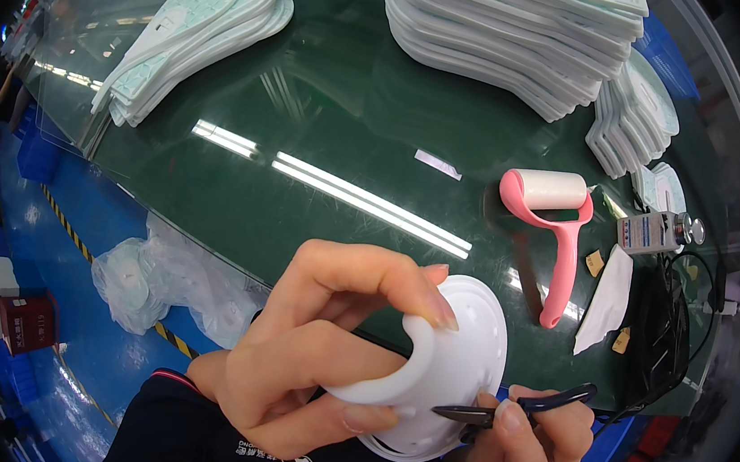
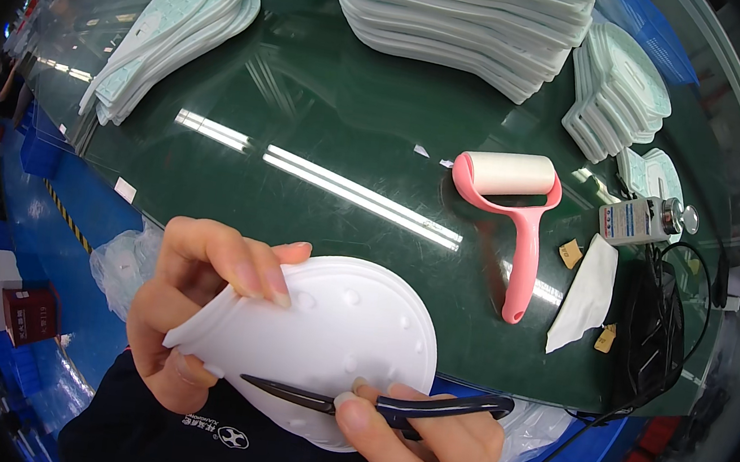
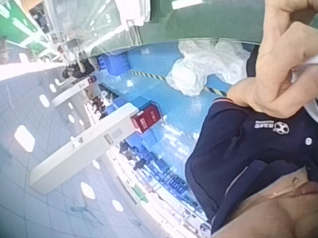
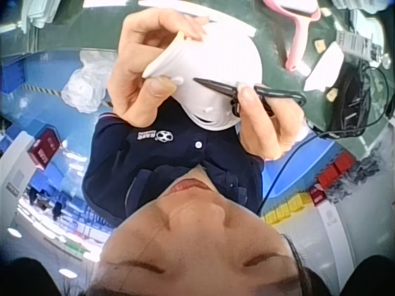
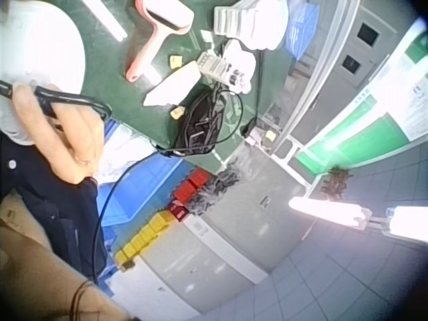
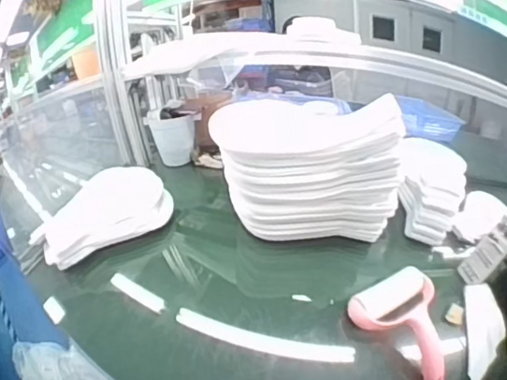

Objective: The person handles white slipper uppers on a green workbench, peeling off protective film from the patterned top surface and trimming excess material from the edges. They use a pink lint roller, a small bottle, and scissors during the process, then place the finished slipper back onto a stack.

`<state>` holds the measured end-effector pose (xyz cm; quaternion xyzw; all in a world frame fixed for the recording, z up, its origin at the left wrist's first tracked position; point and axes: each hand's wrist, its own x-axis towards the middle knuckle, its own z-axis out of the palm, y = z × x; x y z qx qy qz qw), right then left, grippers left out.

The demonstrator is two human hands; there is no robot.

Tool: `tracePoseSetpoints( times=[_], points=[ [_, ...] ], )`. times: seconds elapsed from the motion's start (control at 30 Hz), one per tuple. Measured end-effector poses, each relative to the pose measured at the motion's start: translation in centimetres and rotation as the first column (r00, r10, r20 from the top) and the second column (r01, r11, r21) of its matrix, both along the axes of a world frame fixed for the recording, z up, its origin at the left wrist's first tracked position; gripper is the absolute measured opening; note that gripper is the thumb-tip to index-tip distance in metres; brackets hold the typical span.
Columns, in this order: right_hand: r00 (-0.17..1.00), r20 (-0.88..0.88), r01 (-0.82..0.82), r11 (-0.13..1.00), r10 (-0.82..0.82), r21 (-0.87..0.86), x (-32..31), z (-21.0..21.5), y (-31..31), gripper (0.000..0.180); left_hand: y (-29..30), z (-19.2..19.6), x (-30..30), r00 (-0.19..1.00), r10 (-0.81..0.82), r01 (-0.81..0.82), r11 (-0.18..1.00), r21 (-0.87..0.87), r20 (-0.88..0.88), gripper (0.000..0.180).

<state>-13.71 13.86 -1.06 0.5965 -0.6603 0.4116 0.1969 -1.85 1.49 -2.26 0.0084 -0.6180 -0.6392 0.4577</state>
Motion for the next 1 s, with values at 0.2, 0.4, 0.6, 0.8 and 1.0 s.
tracePoseSetpoints(
  times=[0.2,0.4,0.6,0.8,1.0],
  points=[
    [0.976,0.099,0.207,0.968,-0.194,-0.143,-0.3,-1.1,0.0,0.026,-0.4,0.1,0.2,1.0,-0.031,0.03,0.999,-0.031,-0.006,0.009],
    [0.998,0.005,0.068,0.995,-0.068,-0.078,-0.6,-0.2,0.4,0.045,0.0,0.2,0.3,1.0,0.0,0.0,1.0,-0.01,-0.022,0.01],
    [0.953,0.074,-0.297,0.954,0.294,0.037,-2.5,1.7,1.1,0.031,-0.1,0.1,0.0,0.999,-0.021,0.019,0.999,-0.035,-0.038,0.01],
    [0.999,-0.017,0.037,0.999,-0.037,-0.024,0.0,0.3,0.4,0.035,-0.3,-0.1,0.4,0.998,-0.049,0.046,0.995,-0.091,-0.032,0.008],
    [0.997,-0.048,0.055,0.993,-0.06,-0.105,0.0,-0.3,-0.1,0.036,-0.2,0.0,0.3,0.999,-0.039,0.036,0.996,-0.086,-0.027,0.008]
  ],
)
